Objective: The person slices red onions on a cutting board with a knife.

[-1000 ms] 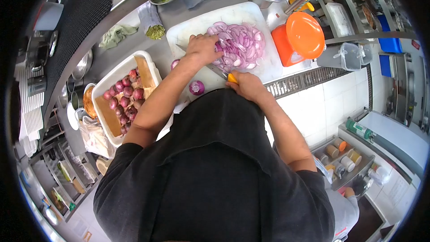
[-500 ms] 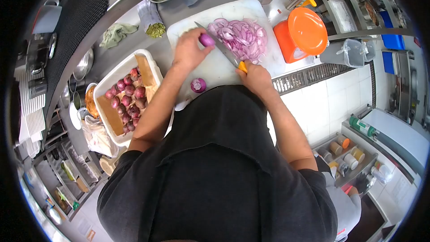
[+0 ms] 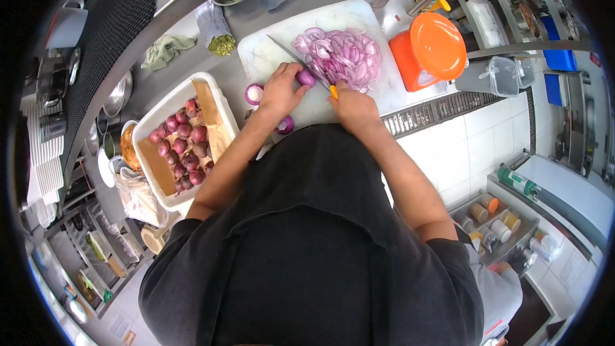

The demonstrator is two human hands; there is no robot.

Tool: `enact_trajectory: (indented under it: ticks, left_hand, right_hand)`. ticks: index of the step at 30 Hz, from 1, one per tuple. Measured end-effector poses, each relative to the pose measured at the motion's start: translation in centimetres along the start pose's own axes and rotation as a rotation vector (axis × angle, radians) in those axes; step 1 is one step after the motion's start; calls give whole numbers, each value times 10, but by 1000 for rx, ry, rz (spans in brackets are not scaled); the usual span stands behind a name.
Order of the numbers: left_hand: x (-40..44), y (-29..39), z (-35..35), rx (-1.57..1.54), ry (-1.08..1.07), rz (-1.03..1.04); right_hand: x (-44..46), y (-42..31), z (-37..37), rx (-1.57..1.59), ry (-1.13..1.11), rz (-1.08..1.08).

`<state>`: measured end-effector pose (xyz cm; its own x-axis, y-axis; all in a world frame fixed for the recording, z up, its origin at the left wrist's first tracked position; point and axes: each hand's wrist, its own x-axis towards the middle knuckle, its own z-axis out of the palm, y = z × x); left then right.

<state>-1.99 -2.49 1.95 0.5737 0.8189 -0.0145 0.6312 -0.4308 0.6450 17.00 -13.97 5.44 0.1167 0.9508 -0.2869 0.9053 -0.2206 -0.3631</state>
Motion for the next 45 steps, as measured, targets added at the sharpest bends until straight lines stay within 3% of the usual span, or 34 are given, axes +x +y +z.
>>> enact_trajectory:
  ticks: [5, 10, 14, 19, 22, 25, 34, 38, 45]
  left_hand:
    - [3, 11, -4, 0, -104, -28]
    - [2, 9, 1, -14, -72, -44]
    - [3, 9, 3, -18, -75, -46]
    - [2, 8, 2, -15, -74, -60]
    - [1, 10, 4, -25, -69, -63]
    - [0, 9, 5, -18, -63, -61]
    - [0, 11, 8, -1, -35, -71]
    - [-2, 11, 7, 17, -35, -76]
    - [-2, 10, 7, -10, -28, -71]
  right_hand:
    - [-1, -11, -34, -130, -87, -10]
    - [-7, -12, -20, -156, -134, 37]
    - [16, -1, 15, -85, -56, 11]
    - [8, -3, -21, -105, -17, -116]
    - [-6, -10, -26, -58, -81, -42]
    - [9, -11, 13, -50, -153, 92]
    - [-7, -20, -38, -34, -111, -29]
    - [10, -11, 11, 37, -125, 77]
    - [-2, -22, -39, -33, -168, 4]
